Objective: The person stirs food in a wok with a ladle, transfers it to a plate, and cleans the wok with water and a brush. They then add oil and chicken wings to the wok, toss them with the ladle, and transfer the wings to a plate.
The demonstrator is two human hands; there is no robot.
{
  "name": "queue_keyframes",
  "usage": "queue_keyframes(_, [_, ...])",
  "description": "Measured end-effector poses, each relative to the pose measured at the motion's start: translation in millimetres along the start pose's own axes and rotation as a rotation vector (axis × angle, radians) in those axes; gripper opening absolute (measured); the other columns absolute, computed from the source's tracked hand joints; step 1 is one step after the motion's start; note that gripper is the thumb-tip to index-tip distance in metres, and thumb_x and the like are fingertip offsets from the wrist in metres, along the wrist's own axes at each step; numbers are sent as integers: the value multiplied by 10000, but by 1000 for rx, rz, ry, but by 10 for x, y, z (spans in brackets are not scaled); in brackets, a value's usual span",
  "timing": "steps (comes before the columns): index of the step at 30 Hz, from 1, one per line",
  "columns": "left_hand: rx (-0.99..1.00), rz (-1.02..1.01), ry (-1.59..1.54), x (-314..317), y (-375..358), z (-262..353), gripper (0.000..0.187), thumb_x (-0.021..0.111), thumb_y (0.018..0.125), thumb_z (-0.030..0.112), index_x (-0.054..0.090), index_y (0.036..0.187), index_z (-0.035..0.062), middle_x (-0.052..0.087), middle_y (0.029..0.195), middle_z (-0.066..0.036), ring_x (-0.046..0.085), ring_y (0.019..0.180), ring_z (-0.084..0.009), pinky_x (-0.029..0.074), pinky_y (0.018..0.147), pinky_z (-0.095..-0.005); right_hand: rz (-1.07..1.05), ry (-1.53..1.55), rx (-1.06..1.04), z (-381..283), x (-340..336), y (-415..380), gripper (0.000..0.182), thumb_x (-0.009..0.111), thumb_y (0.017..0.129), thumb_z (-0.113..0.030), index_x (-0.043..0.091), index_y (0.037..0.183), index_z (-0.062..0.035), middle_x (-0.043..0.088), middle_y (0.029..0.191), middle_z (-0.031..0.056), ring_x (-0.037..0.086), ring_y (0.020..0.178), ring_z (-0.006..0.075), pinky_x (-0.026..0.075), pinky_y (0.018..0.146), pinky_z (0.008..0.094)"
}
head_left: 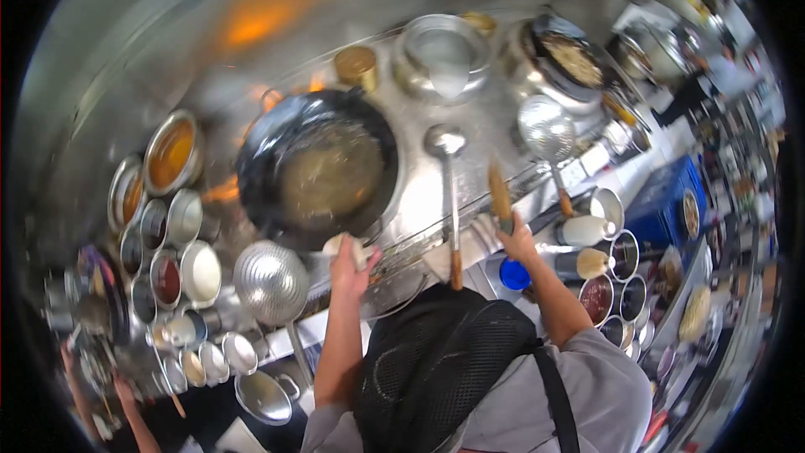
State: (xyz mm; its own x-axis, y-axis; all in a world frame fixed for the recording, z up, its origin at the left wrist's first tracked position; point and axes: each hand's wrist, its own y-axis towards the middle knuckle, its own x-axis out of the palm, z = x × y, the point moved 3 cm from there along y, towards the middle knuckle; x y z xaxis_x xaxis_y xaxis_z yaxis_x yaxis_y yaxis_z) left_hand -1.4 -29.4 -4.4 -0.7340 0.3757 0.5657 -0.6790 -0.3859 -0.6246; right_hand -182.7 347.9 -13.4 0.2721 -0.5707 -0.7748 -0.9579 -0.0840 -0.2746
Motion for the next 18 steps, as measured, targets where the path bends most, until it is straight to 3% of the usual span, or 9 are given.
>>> queue_keyframes(2, [-27, 20, -53, -88, 112, -131, 335, 613, 960, 332, 526, 1202, 117, 585, 1182, -79, 596, 1078, -327, 545, 867, -545, 57, -5, -166, 228, -70, -70, 848, 704, 779, -323, 327, 1492, -62, 620, 1123, 340, 605, 1082, 471, 480, 959, 478])
queue_keyframes(3, [-13, 32, -63, -40, 67, -122, 354, 628, 949, 332, 523, 1211, 116, 592, 1172, -81, 596, 1084, -325, 541, 880, -540, 49, -68, -224, 177, -137, -103, 831, 686, 814, -318, 291, 1511, -101, 608, 1122, 341, 614, 1037, 477, 490, 931, 484])
queue_keyframes(6, [-41, 123, -58, -16, 104, -110, 395, 647, 934, 319, 515, 1243, 111, 604, 1174, -95, 588, 1106, -324, 526, 920, -526, 113, -63, -202, -180, -333, -300, 818, 687, 839, -291, 265, 1519, -122, 588, 1177, 331, 629, 997, 463, 523, 854, 486])
queue_keyframes(8, [-48, -3, -164, 73, 212, -103, 393, 654, 926, 300, 521, 1230, 89, 615, 1140, -118, 601, 1066, -341, 538, 918, -493, 39, -97, -97, -190, -324, -349, 796, 650, 867, -318, 242, 1524, -130, 582, 1169, 339, 623, 995, 478, 513, 870, 504])
queue_keyframes(9, [7, -4, -167, 180, 198, -87, 320, 642, 913, 220, 543, 1176, 65, 635, 1075, -124, 626, 970, -315, 571, 835, -407, -70, -69, -39, -26, -227, -226, 792, 648, 866, -323, 250, 1520, -120, 588, 1158, 343, 621, 1006, 478, 509, 883, 502])
queue_keyframes(10, [11, -9, -149, 124, 252, -115, 320, 642, 913, 220, 543, 1176, 65, 635, 1075, -124, 626, 970, -315, 571, 835, -407, -184, -42, 17, 72, -175, -133, 789, 646, 865, -328, 259, 1516, -109, 593, 1148, 347, 619, 1018, 479, 506, 895, 500])
queue_keyframes(13, [67, 177, -136, 0, 330, -127, 243, 592, 866, 99, 562, 1103, 55, 648, 1012, -106, 637, 845, -249, 519, 587, -273, -103, 33, -109, 13, -343, -64, 780, 655, 856, -323, 288, 1504, -90, 611, 1125, 343, 617, 1033, 478, 503, 907, 497])
queue_keyframes(18, [150, 206, -66, 28, 237, -143, 235, 584, 849, 102, 561, 1076, 43, 643, 972, -104, 641, 796, -234, 491, 531, -266, -82, 183, -214, -240, -581, -101, 762, 643, 858, -359, 324, 1486, -70, 620, 1122, 326, 632, 1007, 466, 503, 924, 483])
